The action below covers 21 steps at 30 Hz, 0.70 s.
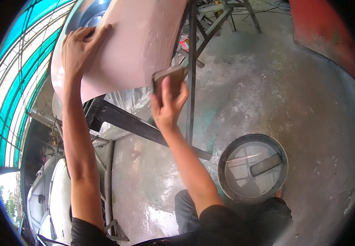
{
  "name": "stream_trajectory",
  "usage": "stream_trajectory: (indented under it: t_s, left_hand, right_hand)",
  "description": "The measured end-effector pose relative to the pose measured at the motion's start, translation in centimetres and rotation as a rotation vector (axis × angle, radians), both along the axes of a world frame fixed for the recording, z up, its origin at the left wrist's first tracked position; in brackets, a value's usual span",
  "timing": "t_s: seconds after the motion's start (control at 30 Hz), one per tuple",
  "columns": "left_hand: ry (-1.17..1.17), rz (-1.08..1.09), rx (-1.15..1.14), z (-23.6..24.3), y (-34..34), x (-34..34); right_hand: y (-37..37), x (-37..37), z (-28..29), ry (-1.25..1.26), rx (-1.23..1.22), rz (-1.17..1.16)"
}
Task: The person sands the surface of a car bumper using a sanding block, periodically rinsing the block in a bucket of water and wiping the bumper by hand.
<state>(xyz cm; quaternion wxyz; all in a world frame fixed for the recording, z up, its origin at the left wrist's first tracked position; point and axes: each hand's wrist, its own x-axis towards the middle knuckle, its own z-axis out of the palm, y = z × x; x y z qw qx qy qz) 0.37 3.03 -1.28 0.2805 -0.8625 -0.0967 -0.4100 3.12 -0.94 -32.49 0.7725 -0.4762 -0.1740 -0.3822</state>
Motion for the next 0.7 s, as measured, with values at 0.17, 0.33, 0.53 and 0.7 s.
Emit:
stream_trajectory:
  t_s: [0.17, 0.33, 0.53, 0.7]
  left_hand:
    - [-0.022, 0.008, -0.005, 0.0, -0.6, -0.2]
    - [-0.019, -0.007, 0.014, -0.1, -0.8, -0.2]
    - [0.006, 0.043, -0.025, 0.0, -1.3, 0.1]
    - [-0.015, 0.013, 0.026, -0.1, -1.3, -0.1]
  right_hand:
    - [-1.7, 1.7, 1.6, -0.045, -0.048, -0.005]
    - [-3.6, 4.6, 4.6, 0.002, -0.011, 0.054]
    - [-2.3, 3.1, 1.4, -0.068, -0.039, 0.038]
    - [-4.1, 5.8, 4.3, -0.017, -0.028, 0.111]
